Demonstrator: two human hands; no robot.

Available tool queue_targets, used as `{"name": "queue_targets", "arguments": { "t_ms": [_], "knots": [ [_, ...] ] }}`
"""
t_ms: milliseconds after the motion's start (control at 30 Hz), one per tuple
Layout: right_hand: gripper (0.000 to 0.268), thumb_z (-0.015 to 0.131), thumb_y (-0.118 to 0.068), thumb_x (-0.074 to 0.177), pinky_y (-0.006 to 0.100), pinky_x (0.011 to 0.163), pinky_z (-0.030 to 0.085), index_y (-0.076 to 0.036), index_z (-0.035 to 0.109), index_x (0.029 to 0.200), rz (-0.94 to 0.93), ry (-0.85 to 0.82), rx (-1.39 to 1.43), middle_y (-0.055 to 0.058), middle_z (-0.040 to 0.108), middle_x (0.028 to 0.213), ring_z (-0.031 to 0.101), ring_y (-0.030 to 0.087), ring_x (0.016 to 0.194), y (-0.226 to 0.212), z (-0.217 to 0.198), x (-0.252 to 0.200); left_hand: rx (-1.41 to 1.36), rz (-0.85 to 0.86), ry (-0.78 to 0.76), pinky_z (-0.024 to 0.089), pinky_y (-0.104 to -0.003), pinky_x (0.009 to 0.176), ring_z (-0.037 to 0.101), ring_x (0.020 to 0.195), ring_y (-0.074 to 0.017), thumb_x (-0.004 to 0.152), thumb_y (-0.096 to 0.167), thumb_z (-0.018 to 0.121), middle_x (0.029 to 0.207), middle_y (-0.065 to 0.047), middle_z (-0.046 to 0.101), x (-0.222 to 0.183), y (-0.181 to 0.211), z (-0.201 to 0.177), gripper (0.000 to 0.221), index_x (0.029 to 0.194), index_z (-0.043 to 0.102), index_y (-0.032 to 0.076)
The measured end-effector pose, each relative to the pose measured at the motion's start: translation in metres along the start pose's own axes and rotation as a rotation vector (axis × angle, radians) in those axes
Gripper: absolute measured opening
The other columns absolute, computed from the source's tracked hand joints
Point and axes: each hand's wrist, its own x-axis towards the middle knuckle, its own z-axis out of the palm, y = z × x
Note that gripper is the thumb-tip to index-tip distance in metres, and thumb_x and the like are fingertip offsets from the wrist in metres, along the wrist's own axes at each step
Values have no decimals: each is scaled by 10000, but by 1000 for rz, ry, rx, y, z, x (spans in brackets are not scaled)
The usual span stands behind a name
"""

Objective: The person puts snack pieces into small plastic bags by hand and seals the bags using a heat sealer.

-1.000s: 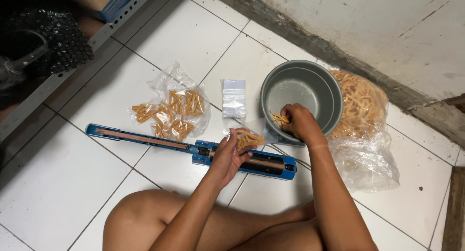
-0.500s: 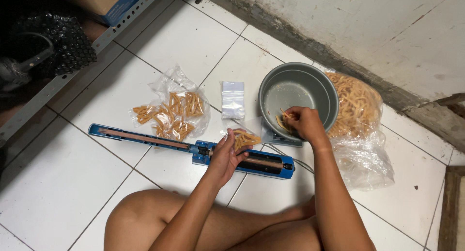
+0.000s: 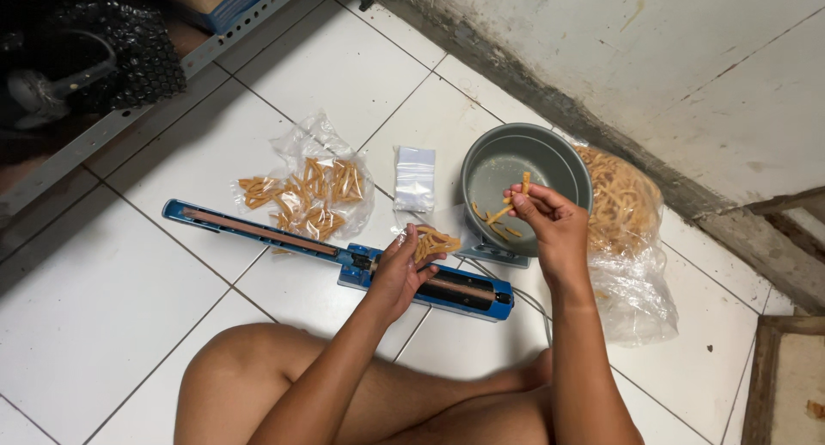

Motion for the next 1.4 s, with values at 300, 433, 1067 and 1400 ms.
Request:
{"name": "queue_targets", "arguments": {
  "t_ms": [300, 433, 1067, 1400],
  "knots": [
    [227, 854, 19, 824, 304, 826, 628, -25, 793, 1038, -177, -10, -277, 137, 801, 962, 730, 145, 895, -11, 46, -34, -117, -11, 10, 590, -338, 783, 724, 979, -292, 1028, 412, 596, 1148, -174, 715, 2, -4, 0, 374, 1201, 602, 81],
    [213, 856, 1, 842, 316, 807, 640, -36, 792, 1042, -277, 50, -367, 144, 800, 938, 764, 194, 899, -21, 48, -38, -168, 0, 34, 590, -337, 794, 722, 981, -294, 1033, 397, 592, 1149, -173, 710, -4, 4, 4, 361, 1188, 590, 71],
    [142, 688, -91, 986, 336, 926, 538, -83, 768, 1104, -84, -160, -312, 89, 794, 925, 578, 91, 846, -39, 49, -42, -218, -3, -6, 583, -329, 813, 716, 983, -258, 1007, 406, 637, 1131, -124, 719, 0, 0, 5, 301, 1134, 603, 135],
    [120, 726, -154, 981, 341, 841, 507, -99, 803, 1055, -195, -188, -416, 67, 770, 950, 547, 149, 801, -31, 39, -38, -226, -37, -62, 596, -344, 786, 737, 956, -304, 1015, 405, 623, 1127, -174, 746, -4, 0, 8, 313, 1110, 647, 108]
  ]
}}
